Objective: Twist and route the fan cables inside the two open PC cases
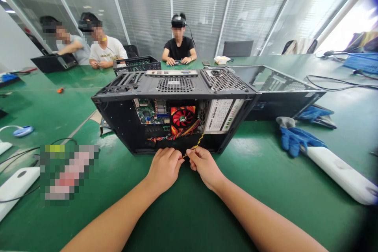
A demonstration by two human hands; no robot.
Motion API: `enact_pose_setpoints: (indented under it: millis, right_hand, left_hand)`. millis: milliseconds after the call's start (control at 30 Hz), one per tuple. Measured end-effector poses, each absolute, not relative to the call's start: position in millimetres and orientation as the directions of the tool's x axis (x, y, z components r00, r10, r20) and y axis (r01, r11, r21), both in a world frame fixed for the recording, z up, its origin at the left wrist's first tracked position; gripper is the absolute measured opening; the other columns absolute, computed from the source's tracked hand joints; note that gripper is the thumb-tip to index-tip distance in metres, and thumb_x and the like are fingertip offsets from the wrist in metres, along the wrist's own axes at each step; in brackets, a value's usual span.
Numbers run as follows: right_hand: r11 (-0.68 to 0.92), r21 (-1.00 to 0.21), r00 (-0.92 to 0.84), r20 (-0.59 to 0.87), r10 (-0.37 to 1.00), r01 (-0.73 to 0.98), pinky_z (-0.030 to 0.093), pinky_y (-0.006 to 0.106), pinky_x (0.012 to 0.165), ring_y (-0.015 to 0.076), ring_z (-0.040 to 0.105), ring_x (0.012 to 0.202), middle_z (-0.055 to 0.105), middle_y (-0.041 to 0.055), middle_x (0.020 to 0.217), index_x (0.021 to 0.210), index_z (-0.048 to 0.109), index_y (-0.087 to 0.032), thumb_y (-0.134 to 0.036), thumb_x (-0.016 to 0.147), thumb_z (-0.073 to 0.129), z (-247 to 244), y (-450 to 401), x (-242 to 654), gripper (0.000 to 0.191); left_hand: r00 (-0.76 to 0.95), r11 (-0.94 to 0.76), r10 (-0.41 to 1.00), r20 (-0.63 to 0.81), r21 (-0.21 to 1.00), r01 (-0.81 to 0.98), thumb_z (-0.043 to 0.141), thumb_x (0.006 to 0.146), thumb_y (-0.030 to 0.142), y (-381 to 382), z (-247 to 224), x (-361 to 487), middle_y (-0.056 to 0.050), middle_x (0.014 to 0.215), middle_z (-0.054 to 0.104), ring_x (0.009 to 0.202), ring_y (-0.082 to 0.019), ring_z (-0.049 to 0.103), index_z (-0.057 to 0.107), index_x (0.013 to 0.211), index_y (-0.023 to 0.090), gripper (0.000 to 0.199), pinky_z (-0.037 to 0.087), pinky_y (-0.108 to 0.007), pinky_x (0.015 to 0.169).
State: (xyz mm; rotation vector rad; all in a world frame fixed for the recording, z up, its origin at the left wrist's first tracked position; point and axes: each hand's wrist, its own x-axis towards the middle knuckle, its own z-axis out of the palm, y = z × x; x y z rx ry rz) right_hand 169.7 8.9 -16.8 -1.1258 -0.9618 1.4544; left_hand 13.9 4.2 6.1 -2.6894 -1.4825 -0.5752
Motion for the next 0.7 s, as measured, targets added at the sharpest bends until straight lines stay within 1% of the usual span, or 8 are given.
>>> enact_pose_setpoints:
  millis: [300,600,700]
  right_hand:
    - [-0.171,-0.956,-0.048,-0.164,0.985,-0.239,0.028,0.023,0.044,0.0062,0.037,0.045,0.043,-0.007,0.053,0.067,0.05,-0.017,-0.053,0.072,0.071,-16.4,9.1,169.4,0.041]
    - [-0.171,-0.954,-0.044,-0.165,0.985,-0.246,0.027,0.024,0.044,0.0066,0.037,0.045,0.044,-0.0065,0.053,0.065,0.049,-0.018,-0.054,0.07,0.072,-13.7,7.9,169.3,0.043]
    - [-0.172,-0.953,-0.042,-0.166,0.985,-0.251,0.026,0.023,0.043,0.0064,0.036,0.045,0.044,-0.0066,0.053,0.066,0.05,-0.018,-0.054,0.069,0.072,-12.9,8.0,169.0,0.042]
  left_hand:
    - [0.498,-0.557,0.805,0.321,0.125,0.821,0.043,0.096,0.022,3.8,5.1,13.6,-0.003,0.079,0.06,0.076,-0.02,0.054,0.057,0.085,0.019,0.018,0.037,-0.034,0.071]
    - [0.477,-0.547,0.818,0.322,0.176,0.819,0.051,0.094,0.025,4.6,4.9,13.4,-0.003,0.083,0.061,0.077,-0.019,0.054,0.056,0.083,0.019,0.014,0.039,-0.034,0.072]
    - [0.478,-0.545,0.819,0.317,0.168,0.821,0.05,0.094,0.024,5.1,4.9,13.7,-0.003,0.082,0.061,0.077,-0.019,0.055,0.057,0.084,0.019,0.013,0.039,-0.034,0.072]
